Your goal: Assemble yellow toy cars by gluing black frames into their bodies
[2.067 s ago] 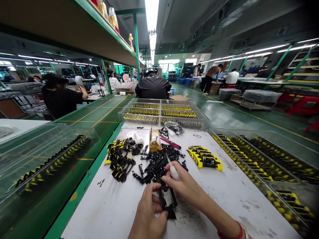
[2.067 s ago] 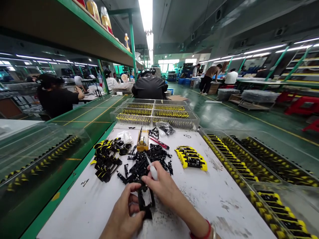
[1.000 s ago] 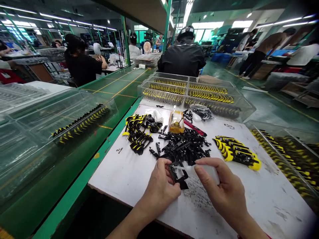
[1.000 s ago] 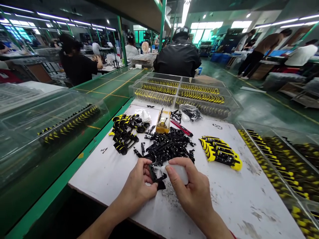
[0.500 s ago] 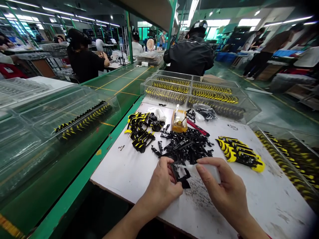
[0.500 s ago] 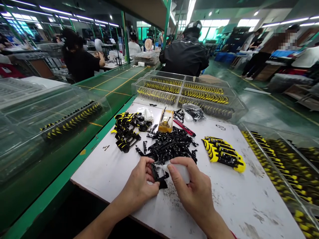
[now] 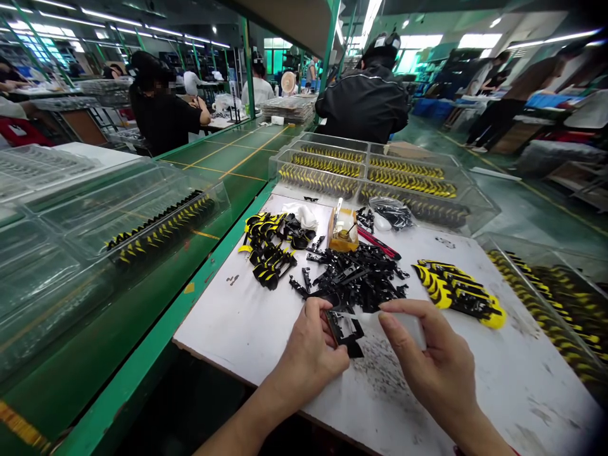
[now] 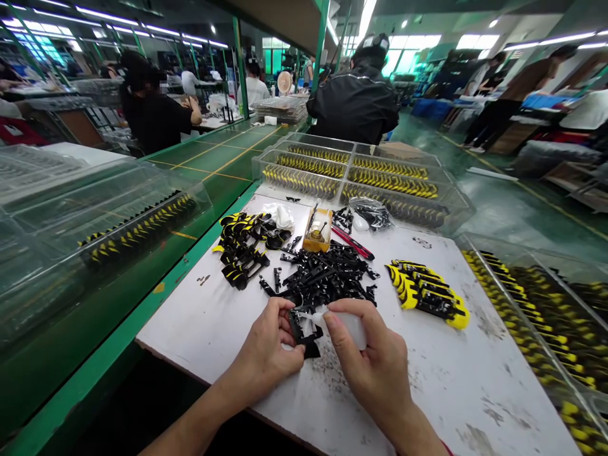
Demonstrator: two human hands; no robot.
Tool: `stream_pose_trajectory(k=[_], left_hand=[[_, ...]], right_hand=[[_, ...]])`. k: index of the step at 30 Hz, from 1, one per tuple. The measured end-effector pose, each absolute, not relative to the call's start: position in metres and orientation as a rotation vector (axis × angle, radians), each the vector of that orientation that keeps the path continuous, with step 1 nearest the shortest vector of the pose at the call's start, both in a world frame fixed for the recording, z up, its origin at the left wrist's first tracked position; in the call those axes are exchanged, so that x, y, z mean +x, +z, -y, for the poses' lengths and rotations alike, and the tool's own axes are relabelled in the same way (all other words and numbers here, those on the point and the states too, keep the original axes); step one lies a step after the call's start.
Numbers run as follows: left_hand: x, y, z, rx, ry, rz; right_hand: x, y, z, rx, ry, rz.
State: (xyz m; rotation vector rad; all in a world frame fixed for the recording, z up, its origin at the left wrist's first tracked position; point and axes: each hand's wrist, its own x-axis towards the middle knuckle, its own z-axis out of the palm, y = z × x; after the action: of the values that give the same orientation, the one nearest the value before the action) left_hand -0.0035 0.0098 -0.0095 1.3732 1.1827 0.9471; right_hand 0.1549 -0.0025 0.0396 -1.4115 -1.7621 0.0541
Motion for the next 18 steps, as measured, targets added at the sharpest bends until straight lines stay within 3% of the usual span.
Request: stream_pose_trajectory(k=[18], left_hand=[[-0.0037, -0.0107, -0.0103, 1.370, 0.957, -1.178]], right_hand=[[0.1518, 0.0407, 0.0022, -1.422, 0.022, 1.797]])
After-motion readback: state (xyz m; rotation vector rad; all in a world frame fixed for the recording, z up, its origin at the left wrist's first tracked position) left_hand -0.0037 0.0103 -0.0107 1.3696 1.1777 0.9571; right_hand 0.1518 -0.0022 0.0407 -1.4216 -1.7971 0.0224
